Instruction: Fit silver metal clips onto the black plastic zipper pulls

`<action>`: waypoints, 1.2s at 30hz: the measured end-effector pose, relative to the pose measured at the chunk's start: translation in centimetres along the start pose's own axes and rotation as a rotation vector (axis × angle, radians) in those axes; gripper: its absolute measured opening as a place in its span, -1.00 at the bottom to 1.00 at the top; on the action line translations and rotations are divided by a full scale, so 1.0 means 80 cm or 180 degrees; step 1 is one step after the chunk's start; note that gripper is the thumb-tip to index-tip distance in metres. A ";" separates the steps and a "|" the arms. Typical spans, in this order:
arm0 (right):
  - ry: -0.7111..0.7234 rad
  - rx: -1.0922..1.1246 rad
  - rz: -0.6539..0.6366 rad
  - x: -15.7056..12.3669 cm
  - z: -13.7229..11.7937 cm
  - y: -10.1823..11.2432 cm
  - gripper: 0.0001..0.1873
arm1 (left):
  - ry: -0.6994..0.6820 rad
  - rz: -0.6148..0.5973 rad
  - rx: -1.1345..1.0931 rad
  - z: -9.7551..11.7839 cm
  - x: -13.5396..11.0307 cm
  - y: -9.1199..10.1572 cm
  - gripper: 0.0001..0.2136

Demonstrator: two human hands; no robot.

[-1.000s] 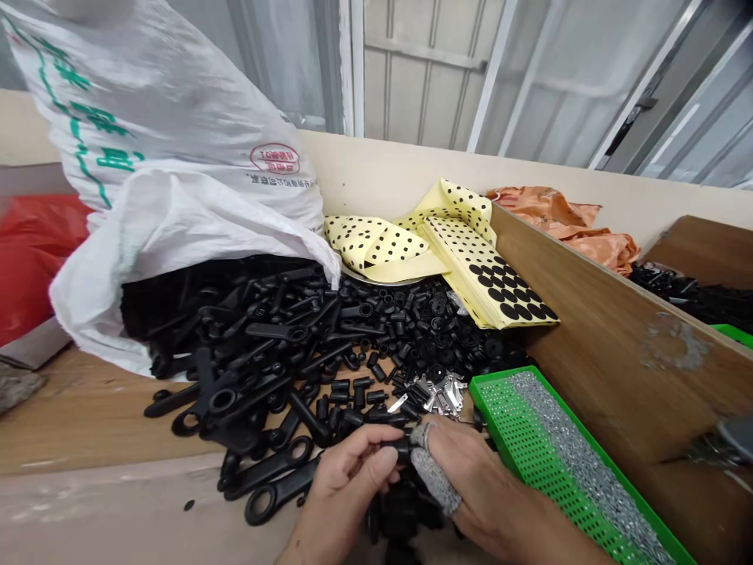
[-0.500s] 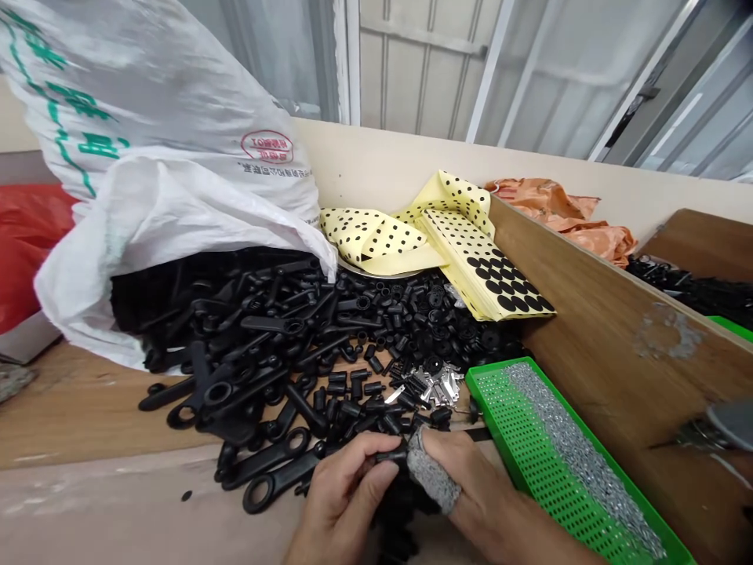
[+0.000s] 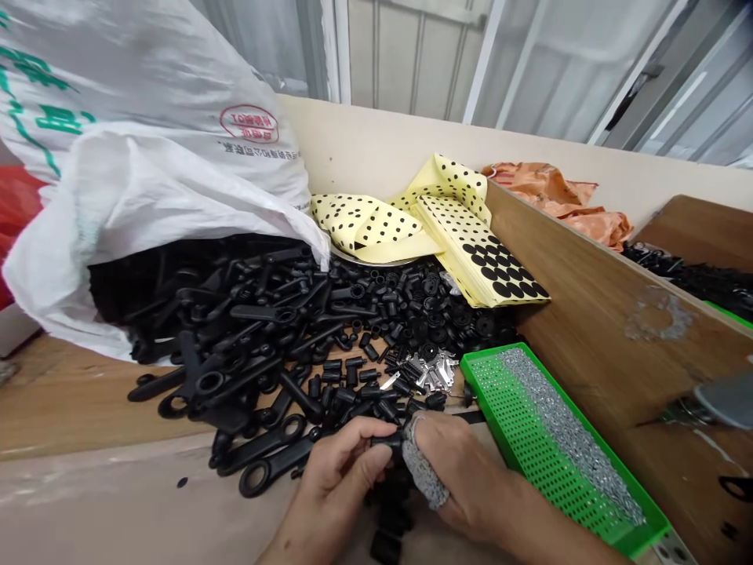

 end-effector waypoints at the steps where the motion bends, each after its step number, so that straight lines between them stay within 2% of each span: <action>1: 0.0177 -0.0181 0.0056 0.001 -0.001 0.001 -0.94 | 0.0189 -0.0049 -0.0203 -0.004 0.001 -0.002 -0.79; 4: 0.0553 -0.0642 0.0109 0.002 -0.003 0.002 -0.94 | 0.0575 -0.0156 -0.0608 -0.010 0.003 -0.006 -0.75; 6: 0.0539 -0.0653 0.0082 0.001 -0.001 0.002 -0.96 | 0.0583 -0.0152 -0.0584 -0.010 0.004 -0.006 -0.74; 8: 0.0271 -0.0360 0.0029 -0.002 0.003 0.000 -0.98 | 0.0372 -0.0094 -0.0321 -0.007 0.002 -0.004 -0.76; 13: -0.0680 0.0242 -0.0007 -0.016 0.013 -0.012 -0.91 | -0.0315 0.0160 0.0528 -0.004 -0.004 0.000 -0.81; 16: -0.0935 0.0454 -0.0102 -0.008 0.017 -0.011 -0.83 | -0.0608 0.0254 0.0825 0.001 0.003 0.006 -0.82; 19: -0.0825 0.0559 -0.0290 0.017 0.024 0.001 -0.84 | -0.0589 0.0279 0.1094 0.005 0.025 0.018 -0.84; 21: -0.0734 0.0370 -0.0367 0.037 0.034 0.010 -0.86 | -0.0556 0.0358 0.1304 0.009 0.044 0.031 -0.84; 23: -0.0573 -0.0283 -0.0346 0.056 0.048 0.016 -0.86 | -0.0563 0.0415 0.1686 0.011 0.063 0.041 -0.84; 25: -0.0518 -0.1409 -0.0300 0.072 0.063 0.015 -0.85 | -0.0588 0.0455 0.2056 0.011 0.077 0.049 -0.84; 27: -0.0447 -0.1788 -0.0341 0.084 0.074 0.006 -0.84 | -0.0609 0.0457 0.2256 0.009 0.086 0.053 -0.84; 31: -0.0249 -0.1839 -0.0457 0.097 0.080 -0.013 -0.81 | -0.0638 0.0326 0.2383 0.005 0.089 0.055 -0.84; 36: -0.0190 -0.1609 -0.0417 0.099 0.082 -0.004 -0.81 | -0.0763 0.0197 0.2477 0.014 0.089 0.055 -0.85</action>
Point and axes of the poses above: each hand's wrist, its own x-axis towards the middle knuckle, its own y-axis out of the back of the hand, z = x × y, the point moved 6 cm from there along x, towards the middle knuckle, and after that the axes turned 4 degrees about z, right-handed, at the moved point
